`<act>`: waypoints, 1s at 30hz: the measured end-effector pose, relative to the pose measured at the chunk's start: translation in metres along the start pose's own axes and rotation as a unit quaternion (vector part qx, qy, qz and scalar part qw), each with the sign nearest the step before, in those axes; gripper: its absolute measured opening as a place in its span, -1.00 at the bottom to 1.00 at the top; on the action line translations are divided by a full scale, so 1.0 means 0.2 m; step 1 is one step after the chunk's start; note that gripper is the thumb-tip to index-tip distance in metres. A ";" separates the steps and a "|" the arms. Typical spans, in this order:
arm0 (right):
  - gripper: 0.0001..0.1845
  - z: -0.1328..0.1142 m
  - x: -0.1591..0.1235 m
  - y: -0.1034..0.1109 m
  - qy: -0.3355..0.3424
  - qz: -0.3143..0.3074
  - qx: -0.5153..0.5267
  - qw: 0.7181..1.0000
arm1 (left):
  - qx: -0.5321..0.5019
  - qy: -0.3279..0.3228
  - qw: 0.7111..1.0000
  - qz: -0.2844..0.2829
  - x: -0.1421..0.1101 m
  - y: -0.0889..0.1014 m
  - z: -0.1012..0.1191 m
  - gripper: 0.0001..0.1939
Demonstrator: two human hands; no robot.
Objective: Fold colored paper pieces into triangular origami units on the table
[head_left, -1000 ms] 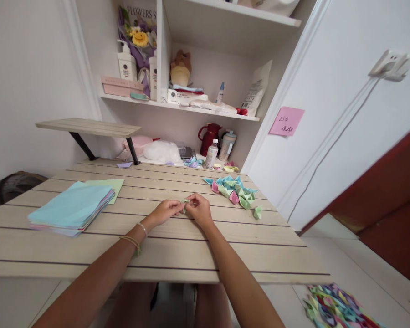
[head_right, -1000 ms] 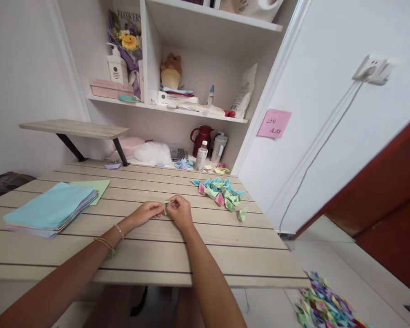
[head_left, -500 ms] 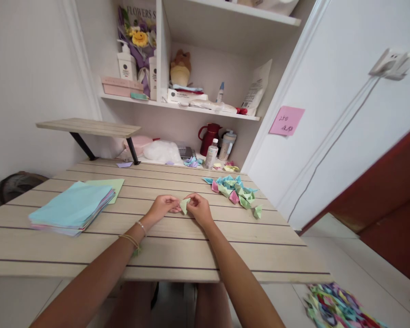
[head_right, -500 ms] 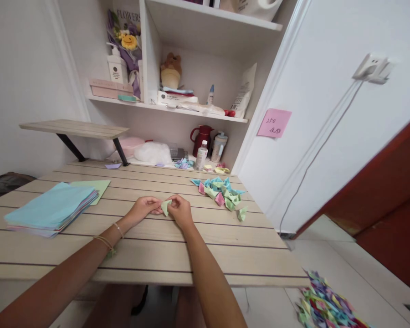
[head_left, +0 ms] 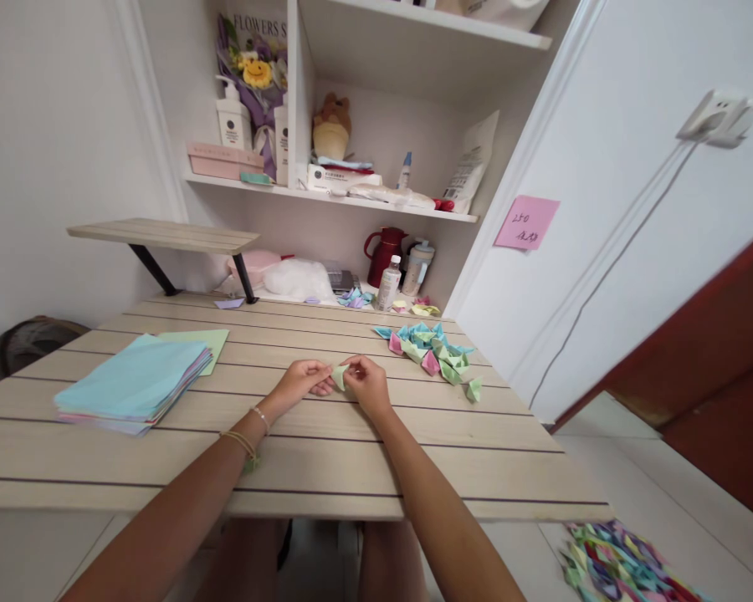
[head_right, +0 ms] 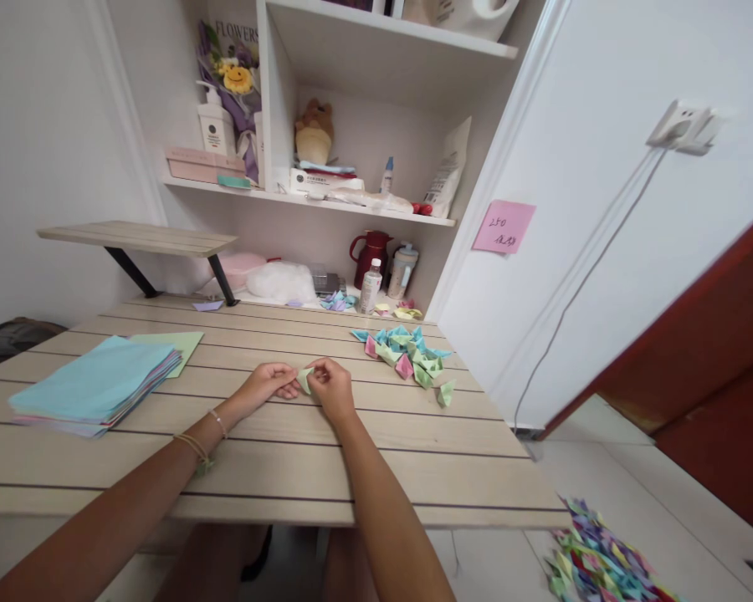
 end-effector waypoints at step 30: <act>-0.70 0.09 0.01 -0.03 -0.197 -0.092 0.181 0.959 | -0.020 -0.015 0.997 0.067 -0.01 -0.01 0.01 -0.66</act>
Point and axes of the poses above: each hand's wrist, its own x-axis towards the middle knuckle, its own y-axis out of the back of the hand, z = x × y, the point moved 2 cm from there along x, towards the middle knuckle, and after that the axes turned 8 degrees about -y, right-handed, at the moved point
